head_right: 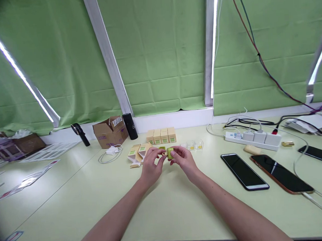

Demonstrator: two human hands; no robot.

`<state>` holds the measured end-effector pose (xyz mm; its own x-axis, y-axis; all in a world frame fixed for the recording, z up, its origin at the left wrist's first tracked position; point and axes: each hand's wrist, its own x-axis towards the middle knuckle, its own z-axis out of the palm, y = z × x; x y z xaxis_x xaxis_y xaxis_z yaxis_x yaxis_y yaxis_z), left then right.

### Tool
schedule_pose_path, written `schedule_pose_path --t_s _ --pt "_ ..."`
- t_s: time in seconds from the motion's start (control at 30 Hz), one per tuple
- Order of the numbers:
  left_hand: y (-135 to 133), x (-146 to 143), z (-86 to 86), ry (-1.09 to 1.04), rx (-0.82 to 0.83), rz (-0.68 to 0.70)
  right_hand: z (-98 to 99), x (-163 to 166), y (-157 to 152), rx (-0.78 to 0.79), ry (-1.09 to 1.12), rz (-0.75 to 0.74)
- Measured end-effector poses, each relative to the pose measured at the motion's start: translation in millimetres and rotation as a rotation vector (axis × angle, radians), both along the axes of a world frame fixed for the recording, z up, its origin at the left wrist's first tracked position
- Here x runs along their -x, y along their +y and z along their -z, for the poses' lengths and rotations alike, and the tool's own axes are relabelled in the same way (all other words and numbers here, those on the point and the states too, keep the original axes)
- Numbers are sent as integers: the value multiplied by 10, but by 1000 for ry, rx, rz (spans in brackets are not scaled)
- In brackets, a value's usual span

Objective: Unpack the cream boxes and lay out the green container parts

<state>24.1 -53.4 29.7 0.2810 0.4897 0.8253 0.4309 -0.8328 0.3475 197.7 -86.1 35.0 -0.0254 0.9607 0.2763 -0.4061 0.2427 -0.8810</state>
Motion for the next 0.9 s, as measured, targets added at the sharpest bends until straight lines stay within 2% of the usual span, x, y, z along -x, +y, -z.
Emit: schedule_pose_path --t_s 0.3,0.53,0.7,0.9 --pt "-5 13 12 16 -48 -3 15 19 -6 -12 -30 16" --pt "-31 4 6 -42 -21 9 27 42 -14 -36 -62 7" --pt "-64 -10 -17 -100 61 34 49 39 5 -43 -84 21" --pt "-37 -17 11 -180 216 128 41 24 6 -45 -108 26"
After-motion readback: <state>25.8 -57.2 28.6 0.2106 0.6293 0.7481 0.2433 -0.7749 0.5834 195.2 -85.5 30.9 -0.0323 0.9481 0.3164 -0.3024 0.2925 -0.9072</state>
